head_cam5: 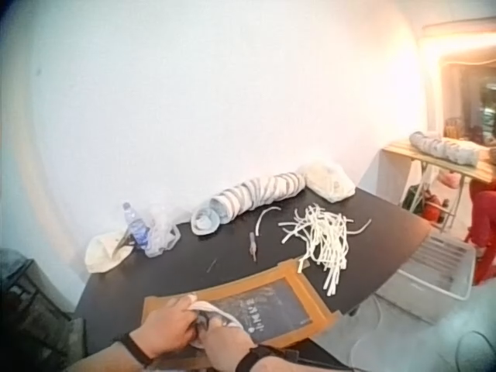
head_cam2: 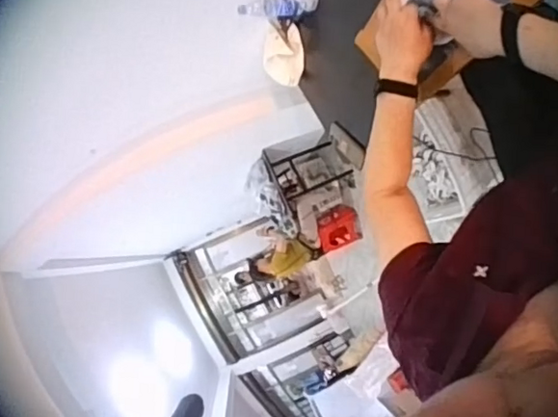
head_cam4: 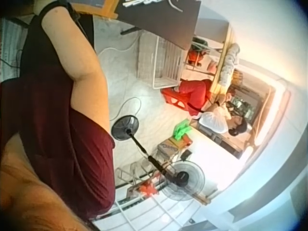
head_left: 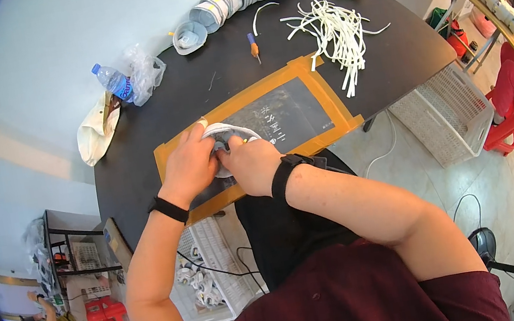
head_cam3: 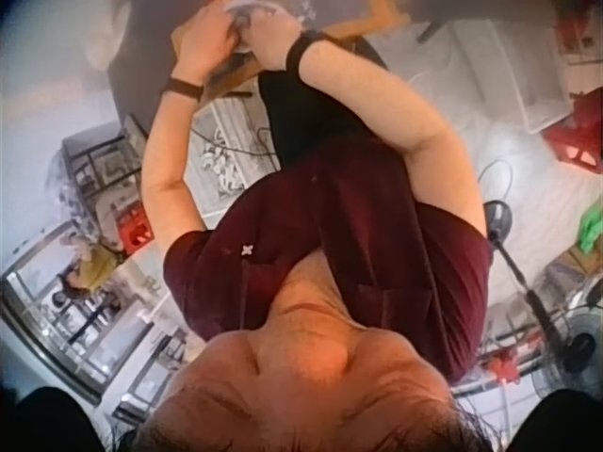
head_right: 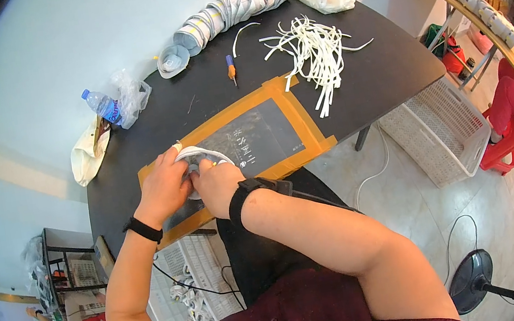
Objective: Manually inserting and threading white laces into the upper of a shoe at a workstation.
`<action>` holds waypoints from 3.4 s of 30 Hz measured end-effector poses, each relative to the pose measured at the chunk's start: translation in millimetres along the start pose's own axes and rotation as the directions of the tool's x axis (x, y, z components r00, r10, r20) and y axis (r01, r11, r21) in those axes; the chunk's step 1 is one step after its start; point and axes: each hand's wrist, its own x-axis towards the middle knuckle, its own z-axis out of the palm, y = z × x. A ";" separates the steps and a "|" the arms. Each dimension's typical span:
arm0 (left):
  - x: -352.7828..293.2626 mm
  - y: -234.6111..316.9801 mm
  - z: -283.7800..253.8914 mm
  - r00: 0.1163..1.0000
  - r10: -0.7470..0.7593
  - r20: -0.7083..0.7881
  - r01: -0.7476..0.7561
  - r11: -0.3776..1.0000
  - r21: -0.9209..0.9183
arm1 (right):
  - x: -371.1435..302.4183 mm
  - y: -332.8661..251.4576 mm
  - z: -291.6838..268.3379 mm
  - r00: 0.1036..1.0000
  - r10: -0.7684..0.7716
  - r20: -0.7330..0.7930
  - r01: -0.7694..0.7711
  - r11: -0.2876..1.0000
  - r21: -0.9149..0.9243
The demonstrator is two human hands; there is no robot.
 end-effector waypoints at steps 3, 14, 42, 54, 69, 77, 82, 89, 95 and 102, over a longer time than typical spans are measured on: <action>-1.2 -8.2 8.4 1.000 0.012 0.001 -0.013 0.998 0.055 | 9.0 -2.0 7.7 0.991 0.117 0.062 -0.122 0.989 0.082; 1.8 -5.2 12.4 0.985 0.146 -0.092 -0.118 0.960 0.253 | 3.8 -2.9 -19.2 0.993 -0.028 0.113 0.041 0.993 -0.114; -40.8 34.2 28.7 0.752 -0.638 0.168 0.085 -0.159 -0.984 | -46.1 7.8 -10.3 0.970 -0.220 -0.100 0.237 0.946 0.220; -42.5 31.7 41.8 0.742 -0.660 0.117 0.240 0.099 -0.966 | -15.7 -1.0 -24.3 0.970 -0.046 -0.239 0.091 0.979 0.184; -35.3 34.7 30.7 0.796 -0.606 0.001 0.409 0.536 -0.738 | 2.2 -1.6 -2.6 0.961 0.037 -0.275 0.029 0.972 0.235; -38.5 31.1 26.7 0.857 -0.516 -0.003 0.378 0.631 -0.677 | 1.5 0.0 -2.6 0.964 -0.033 -0.263 0.092 0.972 0.215; -36.4 33.4 12.9 0.877 -0.474 0.081 0.410 0.648 -0.642 | 1.7 5.3 -12.8 0.985 -0.117 -0.129 0.134 0.982 0.135; -33.2 26.9 12.5 0.908 -0.371 0.196 0.395 0.600 -0.696 | 3.3 6.5 -15.6 0.993 -0.087 -0.083 0.099 0.982 0.161; -33.9 37.8 13.2 0.881 -0.454 0.136 0.387 0.525 -0.758 | 4.4 4.4 3.6 0.914 -0.142 -0.379 0.187 0.979 0.084; -38.6 28.3 19.6 0.895 -0.385 0.226 0.389 0.427 -0.816 | -9.5 -6.0 -3.7 0.861 -0.244 -0.446 0.281 0.960 0.017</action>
